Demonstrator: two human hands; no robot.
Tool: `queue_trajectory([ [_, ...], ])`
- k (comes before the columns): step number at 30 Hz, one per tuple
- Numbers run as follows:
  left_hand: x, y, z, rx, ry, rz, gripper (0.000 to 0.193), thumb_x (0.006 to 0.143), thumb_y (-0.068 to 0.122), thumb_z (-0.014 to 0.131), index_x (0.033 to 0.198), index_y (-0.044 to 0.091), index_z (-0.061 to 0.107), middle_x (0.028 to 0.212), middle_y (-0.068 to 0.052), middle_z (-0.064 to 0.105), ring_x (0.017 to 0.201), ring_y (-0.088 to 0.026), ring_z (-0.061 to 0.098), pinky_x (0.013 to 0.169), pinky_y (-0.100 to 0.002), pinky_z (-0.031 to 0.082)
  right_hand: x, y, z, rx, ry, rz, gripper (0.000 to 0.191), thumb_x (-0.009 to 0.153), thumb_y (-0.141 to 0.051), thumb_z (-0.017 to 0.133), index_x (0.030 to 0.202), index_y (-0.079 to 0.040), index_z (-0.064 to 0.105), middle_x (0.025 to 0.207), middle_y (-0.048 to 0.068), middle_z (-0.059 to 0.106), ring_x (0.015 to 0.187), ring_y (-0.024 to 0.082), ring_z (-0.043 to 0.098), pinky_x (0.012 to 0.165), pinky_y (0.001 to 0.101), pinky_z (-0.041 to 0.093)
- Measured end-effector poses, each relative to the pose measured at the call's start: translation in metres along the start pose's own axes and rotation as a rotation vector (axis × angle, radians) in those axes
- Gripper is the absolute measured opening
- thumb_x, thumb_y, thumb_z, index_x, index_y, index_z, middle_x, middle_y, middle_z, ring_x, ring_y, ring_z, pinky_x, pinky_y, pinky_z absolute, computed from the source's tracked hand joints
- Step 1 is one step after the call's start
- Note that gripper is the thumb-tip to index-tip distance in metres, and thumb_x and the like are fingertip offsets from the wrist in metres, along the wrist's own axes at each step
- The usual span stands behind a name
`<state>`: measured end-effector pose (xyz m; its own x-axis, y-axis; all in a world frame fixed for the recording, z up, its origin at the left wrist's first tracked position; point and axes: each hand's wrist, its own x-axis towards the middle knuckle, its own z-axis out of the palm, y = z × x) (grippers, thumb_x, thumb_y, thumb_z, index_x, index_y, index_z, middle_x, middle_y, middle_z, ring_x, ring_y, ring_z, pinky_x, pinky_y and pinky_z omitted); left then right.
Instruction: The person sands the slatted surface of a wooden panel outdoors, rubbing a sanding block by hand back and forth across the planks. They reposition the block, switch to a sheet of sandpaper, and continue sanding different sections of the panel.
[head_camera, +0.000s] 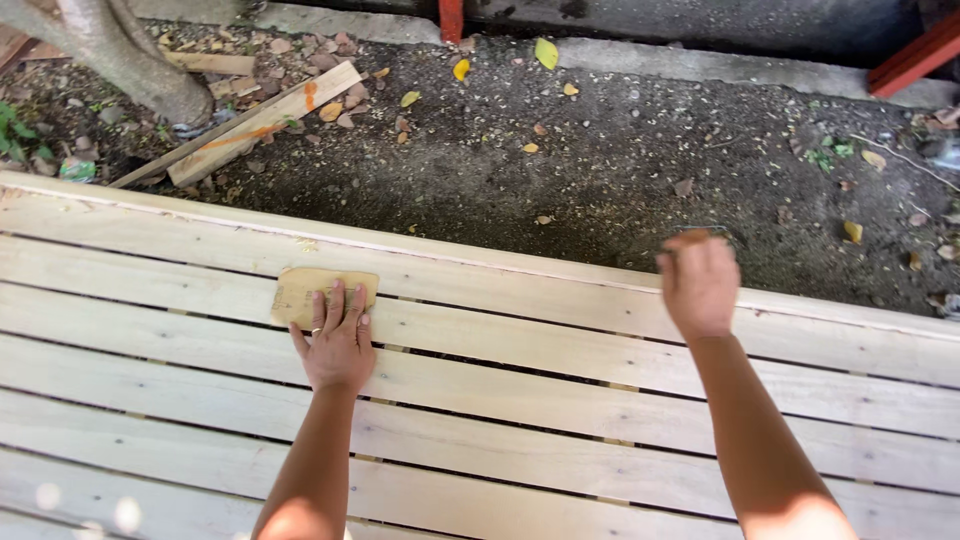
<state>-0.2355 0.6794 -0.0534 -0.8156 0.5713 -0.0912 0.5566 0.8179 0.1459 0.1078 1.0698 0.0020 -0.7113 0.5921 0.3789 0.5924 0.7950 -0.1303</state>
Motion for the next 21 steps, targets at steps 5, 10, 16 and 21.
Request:
queue_trajectory([
  [5,0.004,0.061,0.019,0.073,0.034,0.277,0.054,0.105,0.043,0.032,0.157,0.033,0.036,0.168,0.006,0.025,0.155,-0.024,0.021,0.123,-0.063,0.006,-0.08,0.077,-0.003,0.135,0.295,0.729,0.061,0.094,-0.004,0.065,0.148,0.005,0.039,0.143,0.027,0.044,0.132,0.045,0.048,0.111,0.0514,0.044],
  [10,-0.028,0.172,0.046,-0.09,0.007,0.418,0.054,0.105,0.04,0.033,0.158,0.028,0.037,0.169,0.004,0.024,0.156,-0.025,0.02,0.124,-0.059,0.007,-0.095,0.092,0.005,0.085,0.072,0.904,0.093,0.088,-0.004,0.066,0.161,0.006,0.009,0.165,0.034,0.006,0.151,0.052,0.019,0.12,0.0544,0.028],
  [16,-0.049,0.199,0.038,-0.104,-0.051,0.335,0.053,0.105,0.039,0.028,0.157,0.032,0.036,0.169,0.008,0.019,0.155,-0.02,0.017,0.124,-0.053,0.007,-0.055,0.051,0.007,0.266,-0.001,1.221,0.092,0.092,0.002,0.046,0.168,-0.006,-0.005,0.168,0.038,-0.01,0.151,0.056,0.025,0.113,0.0447,0.048],
  [21,-0.049,0.199,0.027,-0.099,-0.034,0.335,0.053,0.105,0.039,0.028,0.157,0.032,0.036,0.169,0.008,0.019,0.155,-0.019,0.017,0.124,-0.053,0.006,-0.057,-0.027,0.014,0.16,0.047,0.908,0.101,0.083,-0.002,0.064,0.162,-0.002,0.001,0.155,0.042,0.007,0.132,0.057,0.04,0.101,0.0508,0.048],
])
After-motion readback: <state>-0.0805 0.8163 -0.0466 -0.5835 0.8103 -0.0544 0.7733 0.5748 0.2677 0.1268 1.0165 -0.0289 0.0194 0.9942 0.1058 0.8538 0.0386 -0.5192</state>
